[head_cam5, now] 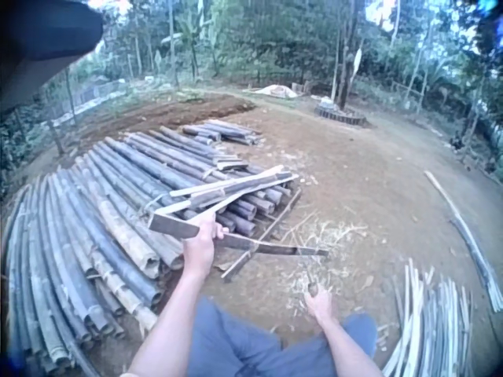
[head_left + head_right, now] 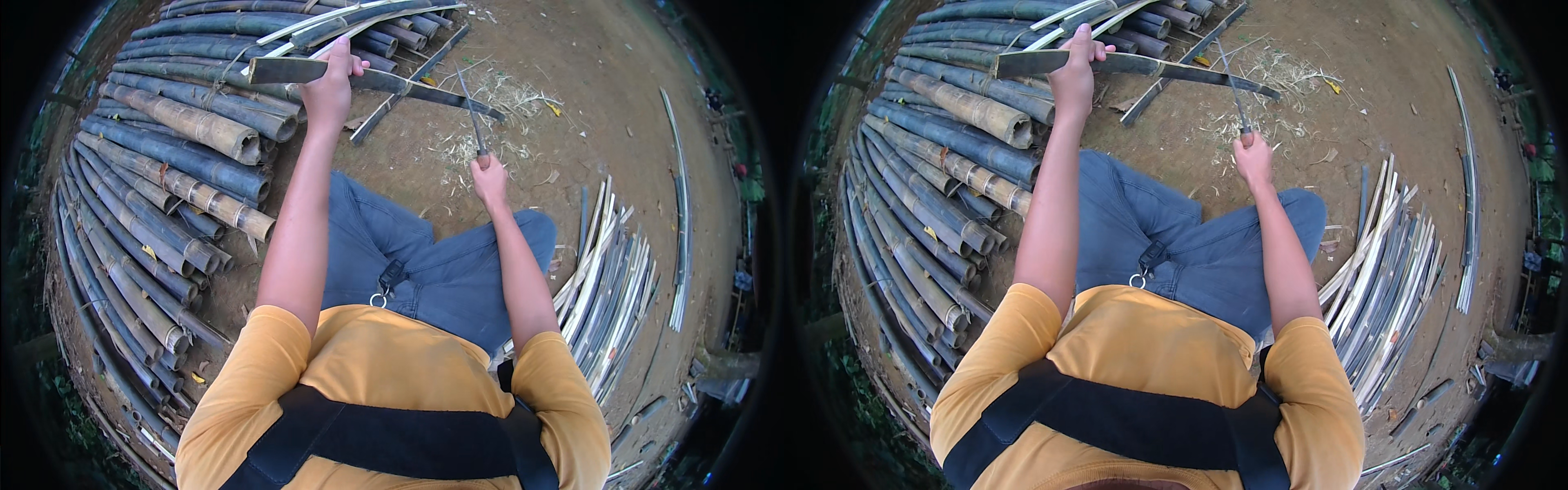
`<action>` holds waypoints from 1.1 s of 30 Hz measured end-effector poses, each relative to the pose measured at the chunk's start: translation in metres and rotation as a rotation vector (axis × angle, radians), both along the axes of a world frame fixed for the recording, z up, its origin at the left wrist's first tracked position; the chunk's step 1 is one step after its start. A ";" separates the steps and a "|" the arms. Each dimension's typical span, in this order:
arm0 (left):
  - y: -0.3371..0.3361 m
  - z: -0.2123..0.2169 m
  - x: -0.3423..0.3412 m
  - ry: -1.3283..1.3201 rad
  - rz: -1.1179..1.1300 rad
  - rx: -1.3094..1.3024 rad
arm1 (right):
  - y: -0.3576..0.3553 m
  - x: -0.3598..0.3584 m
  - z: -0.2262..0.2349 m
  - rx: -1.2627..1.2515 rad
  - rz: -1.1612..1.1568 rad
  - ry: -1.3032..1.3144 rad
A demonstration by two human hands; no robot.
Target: The person whittles and scrapes a strip of bamboo using a knife while sitting on the ground near a pile of bamboo stalks.
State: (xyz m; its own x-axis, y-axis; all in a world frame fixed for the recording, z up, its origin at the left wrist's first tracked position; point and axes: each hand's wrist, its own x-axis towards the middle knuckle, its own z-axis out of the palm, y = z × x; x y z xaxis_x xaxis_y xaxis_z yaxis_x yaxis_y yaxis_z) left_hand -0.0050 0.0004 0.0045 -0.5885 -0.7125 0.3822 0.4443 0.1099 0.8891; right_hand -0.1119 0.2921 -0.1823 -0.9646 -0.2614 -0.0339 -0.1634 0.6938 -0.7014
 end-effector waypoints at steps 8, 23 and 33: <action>-0.001 0.003 -0.008 0.011 -0.089 0.017 | 0.006 -0.048 -0.023 0.097 -0.167 -0.107; 0.007 0.016 -0.005 -0.059 -0.104 -0.008 | 0.015 -0.059 -0.039 0.043 -0.185 -0.051; 0.011 0.019 -0.010 -0.058 -0.126 0.014 | 0.014 -0.063 -0.073 0.019 -0.302 -0.060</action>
State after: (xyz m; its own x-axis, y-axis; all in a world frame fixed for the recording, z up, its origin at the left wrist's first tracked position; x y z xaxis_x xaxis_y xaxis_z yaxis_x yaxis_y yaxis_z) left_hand -0.0151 0.0109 0.0238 -0.6945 -0.6365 0.3353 0.4014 0.0441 0.9149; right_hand -0.1746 0.3058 -0.2552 -0.9948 0.0377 -0.0948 0.0930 0.7178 -0.6900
